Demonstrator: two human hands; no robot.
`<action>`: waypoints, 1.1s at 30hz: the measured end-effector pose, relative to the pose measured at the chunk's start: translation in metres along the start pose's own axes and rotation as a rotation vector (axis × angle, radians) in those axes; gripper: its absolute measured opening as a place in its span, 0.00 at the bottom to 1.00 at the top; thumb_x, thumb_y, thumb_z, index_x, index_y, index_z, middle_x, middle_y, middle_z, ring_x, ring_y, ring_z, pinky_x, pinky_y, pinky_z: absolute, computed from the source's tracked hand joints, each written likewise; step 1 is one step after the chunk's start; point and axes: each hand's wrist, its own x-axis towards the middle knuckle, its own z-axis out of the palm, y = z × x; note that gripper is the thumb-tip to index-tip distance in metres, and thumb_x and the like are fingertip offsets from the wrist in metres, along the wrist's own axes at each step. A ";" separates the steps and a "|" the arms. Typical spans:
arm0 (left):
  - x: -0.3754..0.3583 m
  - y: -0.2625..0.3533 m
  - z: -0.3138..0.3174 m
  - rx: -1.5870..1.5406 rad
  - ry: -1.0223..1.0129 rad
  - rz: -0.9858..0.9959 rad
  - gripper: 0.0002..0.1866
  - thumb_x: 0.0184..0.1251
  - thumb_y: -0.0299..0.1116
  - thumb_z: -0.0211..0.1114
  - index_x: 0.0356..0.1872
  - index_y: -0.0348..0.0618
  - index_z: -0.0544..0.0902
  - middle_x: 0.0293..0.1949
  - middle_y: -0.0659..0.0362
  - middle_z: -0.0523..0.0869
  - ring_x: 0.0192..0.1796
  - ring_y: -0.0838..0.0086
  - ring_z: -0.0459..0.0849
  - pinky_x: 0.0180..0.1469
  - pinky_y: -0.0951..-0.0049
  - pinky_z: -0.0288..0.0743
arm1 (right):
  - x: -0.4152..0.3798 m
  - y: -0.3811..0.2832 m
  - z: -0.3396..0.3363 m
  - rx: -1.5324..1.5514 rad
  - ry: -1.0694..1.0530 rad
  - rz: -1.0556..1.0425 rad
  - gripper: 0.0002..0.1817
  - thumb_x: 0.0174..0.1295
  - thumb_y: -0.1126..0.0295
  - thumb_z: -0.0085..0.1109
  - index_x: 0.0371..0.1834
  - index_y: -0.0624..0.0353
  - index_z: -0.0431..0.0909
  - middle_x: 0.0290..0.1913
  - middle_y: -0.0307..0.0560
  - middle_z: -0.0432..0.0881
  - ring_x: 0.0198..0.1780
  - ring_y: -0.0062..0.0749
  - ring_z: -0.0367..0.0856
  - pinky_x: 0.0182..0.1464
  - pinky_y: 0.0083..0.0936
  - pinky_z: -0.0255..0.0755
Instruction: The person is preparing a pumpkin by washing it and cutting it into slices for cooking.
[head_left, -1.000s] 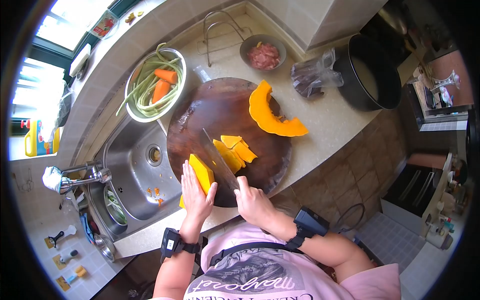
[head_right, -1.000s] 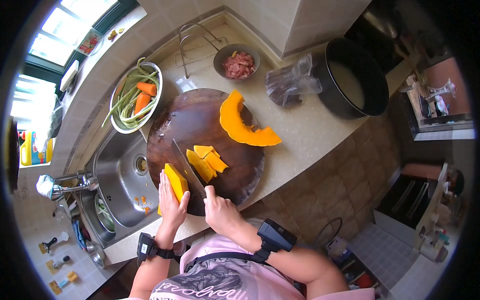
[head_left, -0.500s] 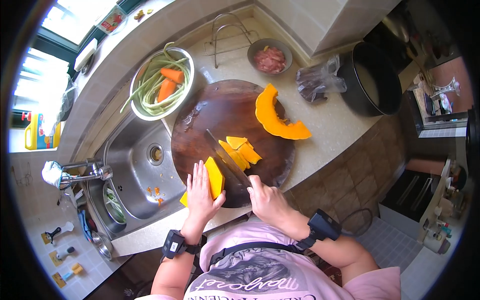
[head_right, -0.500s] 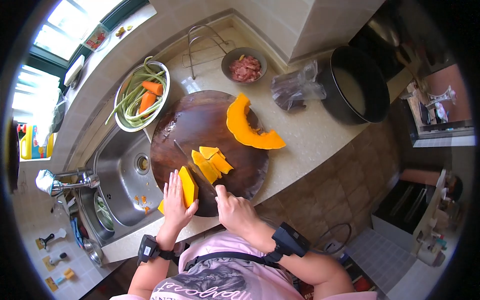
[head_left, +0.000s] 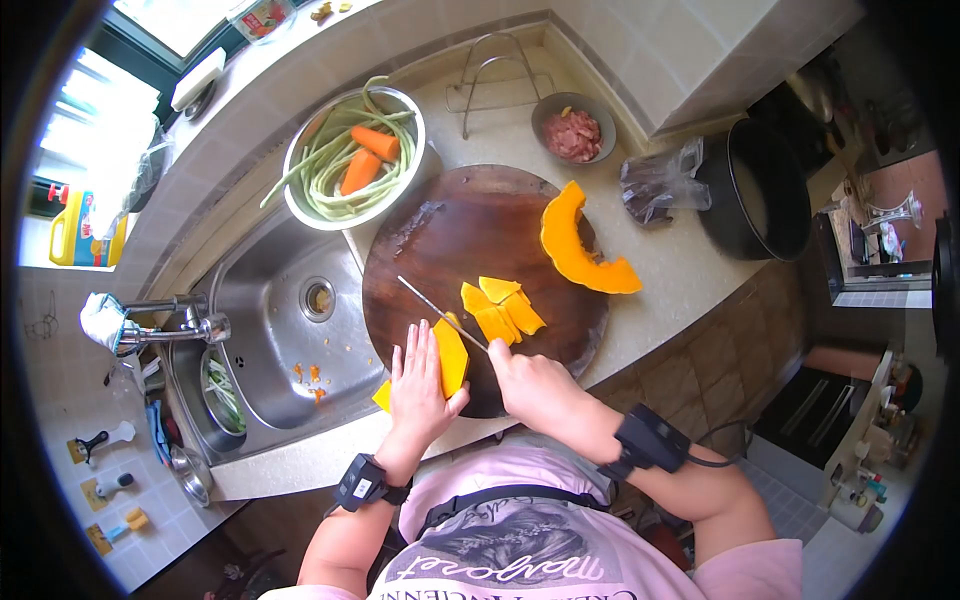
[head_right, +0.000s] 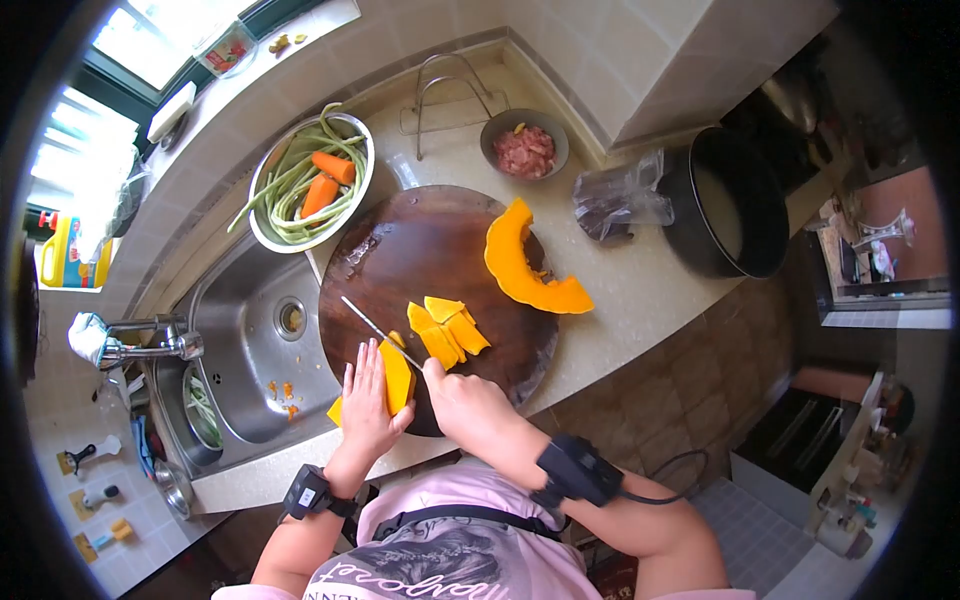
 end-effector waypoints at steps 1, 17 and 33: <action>-0.001 -0.001 0.001 0.002 0.001 -0.001 0.45 0.45 0.44 0.62 0.64 0.30 0.56 0.67 0.44 0.56 0.70 0.57 0.51 0.68 0.53 0.43 | 0.008 0.002 0.008 -0.013 0.024 -0.013 0.10 0.56 0.74 0.44 0.41 0.65 0.62 0.21 0.57 0.78 0.24 0.48 0.81 0.25 0.38 0.76; -0.022 -0.055 -0.009 -0.895 0.053 -0.237 0.23 0.60 0.32 0.53 0.57 0.35 0.68 0.42 0.48 0.80 0.38 0.67 0.80 0.42 0.71 0.73 | -0.030 0.019 0.029 0.471 0.421 0.105 0.10 0.59 0.72 0.52 0.40 0.64 0.65 0.27 0.61 0.77 0.32 0.58 0.77 0.30 0.41 0.70; 0.001 -0.030 -0.021 -0.986 0.092 -0.242 0.30 0.62 0.28 0.55 0.65 0.37 0.57 0.54 0.53 0.72 0.53 0.66 0.74 0.58 0.70 0.64 | -0.052 0.009 0.027 0.455 0.460 -0.028 0.20 0.59 0.73 0.47 0.56 0.62 0.65 0.40 0.63 0.77 0.40 0.59 0.76 0.40 0.43 0.72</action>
